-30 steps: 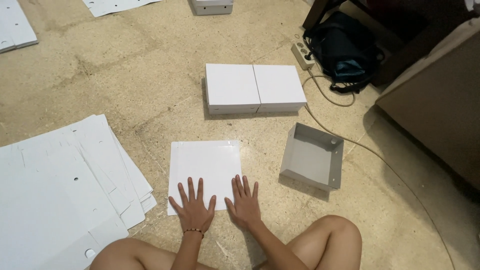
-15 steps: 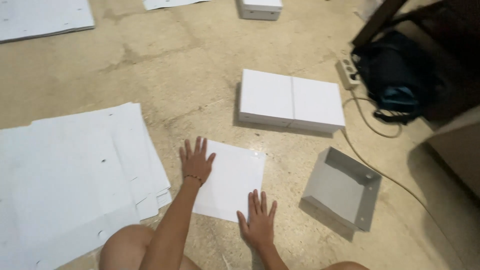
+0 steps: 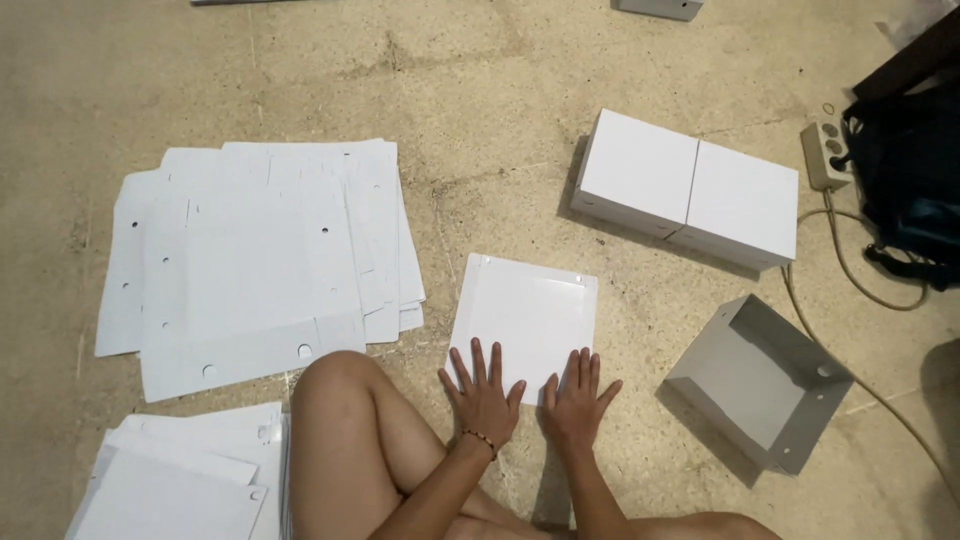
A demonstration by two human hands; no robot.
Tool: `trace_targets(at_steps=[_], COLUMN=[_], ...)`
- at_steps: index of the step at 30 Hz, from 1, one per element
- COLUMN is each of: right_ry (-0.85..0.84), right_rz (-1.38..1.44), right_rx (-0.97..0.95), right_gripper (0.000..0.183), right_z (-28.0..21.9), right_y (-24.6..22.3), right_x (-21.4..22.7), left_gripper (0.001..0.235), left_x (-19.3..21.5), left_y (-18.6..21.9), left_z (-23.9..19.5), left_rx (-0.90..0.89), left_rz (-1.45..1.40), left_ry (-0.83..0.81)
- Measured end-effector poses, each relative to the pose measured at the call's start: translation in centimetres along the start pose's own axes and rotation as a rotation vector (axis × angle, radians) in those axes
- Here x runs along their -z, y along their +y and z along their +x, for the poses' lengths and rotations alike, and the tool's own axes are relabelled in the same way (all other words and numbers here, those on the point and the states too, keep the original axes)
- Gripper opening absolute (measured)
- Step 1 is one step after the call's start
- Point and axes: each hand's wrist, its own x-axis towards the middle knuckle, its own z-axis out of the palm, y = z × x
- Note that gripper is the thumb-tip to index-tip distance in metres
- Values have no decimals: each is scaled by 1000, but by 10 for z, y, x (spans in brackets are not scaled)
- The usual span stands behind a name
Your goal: The person sits on the floor and assembles a white cardboard box by folding the flaps and securing the tabs. They then place the finished box next to other completed boxes.
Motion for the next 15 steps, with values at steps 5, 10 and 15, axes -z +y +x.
trace_targets(at_steps=[5,10,15], right_ry=[268,326,227], right_rz=[-85,-64,-5], right_rx=[-17,-7,-168], right_gripper=[37,35,37], right_z=[-12,14,88], right_y=[5,30,43], right_x=[-5,-36,-43], left_gripper=[64,65,65], left_x=[65,64,60], left_y=[-8,-6,-5], left_z=[30,39,41], left_rx=[-52,-63,-59], left_rz=[-186,-181,-162], left_ry=[-783,-769,-733])
